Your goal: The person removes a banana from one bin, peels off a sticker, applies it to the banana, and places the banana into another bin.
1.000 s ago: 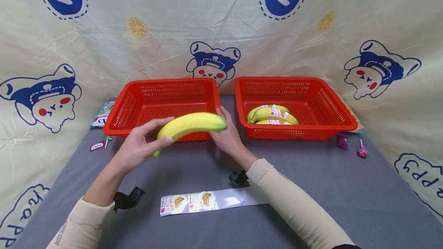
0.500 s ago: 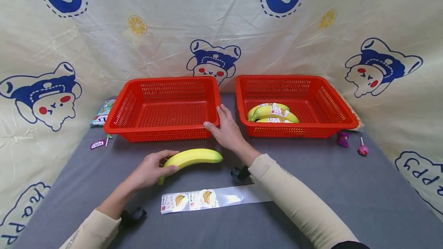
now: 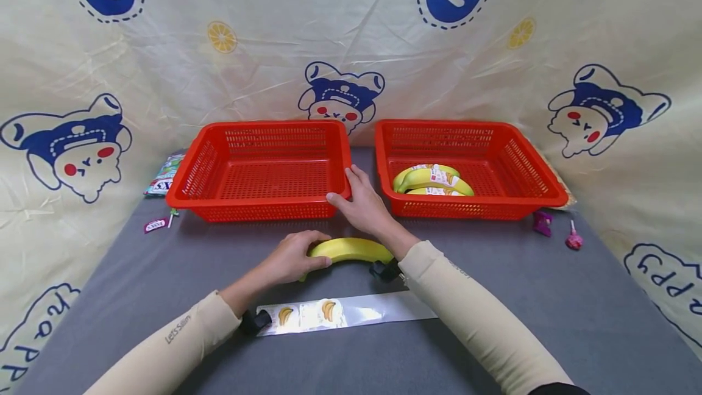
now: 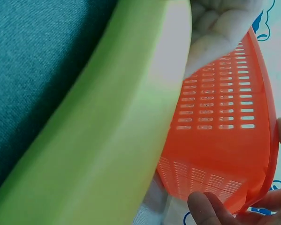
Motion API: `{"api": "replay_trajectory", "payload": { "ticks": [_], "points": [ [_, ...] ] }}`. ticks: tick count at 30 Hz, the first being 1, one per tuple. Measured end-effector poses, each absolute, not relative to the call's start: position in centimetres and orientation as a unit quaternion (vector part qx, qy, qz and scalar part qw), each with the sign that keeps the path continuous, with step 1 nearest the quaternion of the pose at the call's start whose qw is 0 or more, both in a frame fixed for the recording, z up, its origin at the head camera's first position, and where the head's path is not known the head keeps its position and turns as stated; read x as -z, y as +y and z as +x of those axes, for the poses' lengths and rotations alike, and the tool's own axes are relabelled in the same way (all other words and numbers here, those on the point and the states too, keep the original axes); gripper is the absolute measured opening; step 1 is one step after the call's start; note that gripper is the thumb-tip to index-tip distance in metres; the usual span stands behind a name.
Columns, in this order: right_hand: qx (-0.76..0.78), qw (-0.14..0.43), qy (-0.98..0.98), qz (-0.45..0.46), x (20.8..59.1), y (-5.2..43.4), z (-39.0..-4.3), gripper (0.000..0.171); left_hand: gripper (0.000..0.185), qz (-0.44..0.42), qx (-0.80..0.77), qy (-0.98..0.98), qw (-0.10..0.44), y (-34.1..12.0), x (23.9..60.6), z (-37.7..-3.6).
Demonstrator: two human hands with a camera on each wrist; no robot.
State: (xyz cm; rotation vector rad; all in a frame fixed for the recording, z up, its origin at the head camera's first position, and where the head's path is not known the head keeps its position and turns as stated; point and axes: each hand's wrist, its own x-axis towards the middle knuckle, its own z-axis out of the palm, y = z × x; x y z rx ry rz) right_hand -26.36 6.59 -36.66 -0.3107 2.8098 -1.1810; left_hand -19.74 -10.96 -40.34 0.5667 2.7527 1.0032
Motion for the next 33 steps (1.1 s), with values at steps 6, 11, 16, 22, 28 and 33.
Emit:
{"api": "replay_trajectory", "payload": {
  "ticks": [6, 11, 16, 22, 28, 33],
  "points": [
    [0.385, 0.034, 0.916, -0.106, 36.7, 6.8, -26.3, 0.081, 0.044, 0.21, -0.326, 0.918, 0.088, -8.9, 40.5, -20.1],
    [0.382, 0.027, 0.918, -0.107, 36.8, 6.9, -26.4, 0.082, 0.04, 0.231, -0.313, 0.917, 0.083, -7.8, 40.5, -20.6],
    [0.379, 0.019, 0.919, -0.11, 36.8, 6.9, -26.4, 0.081, 0.04, 0.241, -0.307, 0.917, 0.08, -7.3, 40.5, -20.8],
    [0.38, 0.016, 0.918, -0.11, 36.8, 6.9, -26.4, 0.081, 0.045, 0.234, -0.315, 0.916, 0.082, -7.5, 39.8, -20.7],
    [0.366, -0.003, 0.922, -0.122, 36.5, 7.1, -25.7, 0.081, 0.048, 0.197, -0.332, 0.921, 0.057, -8.9, 37.9, -19.6],
    [0.362, -0.041, 0.918, -0.156, 36.0, 7.4, -24.0, 0.073, 0.044, 0.174, -0.351, 0.92, 0.014, -10.8, 37.4, -17.6]
  ]
}}
